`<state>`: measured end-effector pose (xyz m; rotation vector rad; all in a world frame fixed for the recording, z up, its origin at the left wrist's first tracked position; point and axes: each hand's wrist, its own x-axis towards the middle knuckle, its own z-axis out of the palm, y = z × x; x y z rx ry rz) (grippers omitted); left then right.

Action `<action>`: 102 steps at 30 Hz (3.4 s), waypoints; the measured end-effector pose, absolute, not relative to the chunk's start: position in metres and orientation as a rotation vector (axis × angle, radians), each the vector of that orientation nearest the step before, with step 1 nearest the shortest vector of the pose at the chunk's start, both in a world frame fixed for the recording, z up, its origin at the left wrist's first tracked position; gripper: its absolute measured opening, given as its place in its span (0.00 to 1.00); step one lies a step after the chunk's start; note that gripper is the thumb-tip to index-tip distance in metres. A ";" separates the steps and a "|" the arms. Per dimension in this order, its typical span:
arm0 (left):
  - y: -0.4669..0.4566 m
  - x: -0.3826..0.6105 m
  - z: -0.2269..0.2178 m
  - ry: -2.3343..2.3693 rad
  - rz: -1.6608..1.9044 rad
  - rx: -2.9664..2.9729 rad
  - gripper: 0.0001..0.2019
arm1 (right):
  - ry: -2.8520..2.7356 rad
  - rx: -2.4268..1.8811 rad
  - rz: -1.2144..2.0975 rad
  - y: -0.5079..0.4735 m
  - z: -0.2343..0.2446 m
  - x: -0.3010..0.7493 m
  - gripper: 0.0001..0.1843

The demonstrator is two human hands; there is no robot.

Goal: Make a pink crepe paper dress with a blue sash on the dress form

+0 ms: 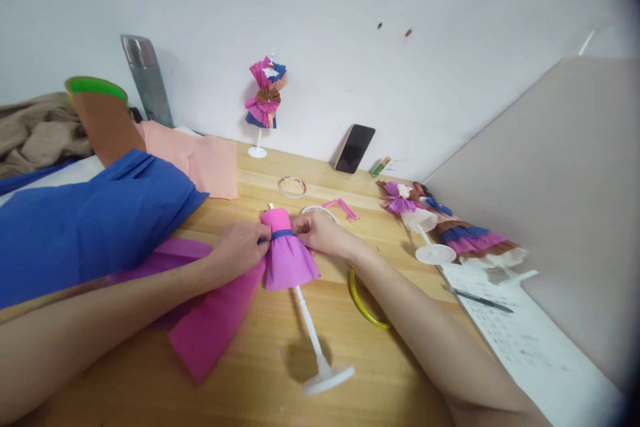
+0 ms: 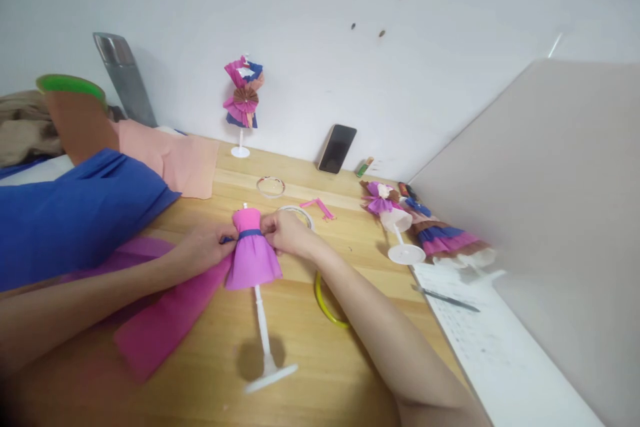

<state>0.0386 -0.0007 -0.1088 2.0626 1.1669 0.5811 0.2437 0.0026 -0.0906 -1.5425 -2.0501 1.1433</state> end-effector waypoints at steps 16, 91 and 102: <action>0.000 0.032 -0.058 0.857 0.815 1.453 0.12 | -1.596 -1.021 1.217 -0.021 -0.045 0.232 0.16; 0.010 0.051 -0.004 0.592 1.001 1.564 0.11 | -1.548 -0.908 0.818 -0.032 -0.012 0.232 0.15; 0.007 0.056 -0.006 0.620 1.054 1.626 0.11 | -1.549 -0.878 0.868 -0.028 -0.017 0.228 0.17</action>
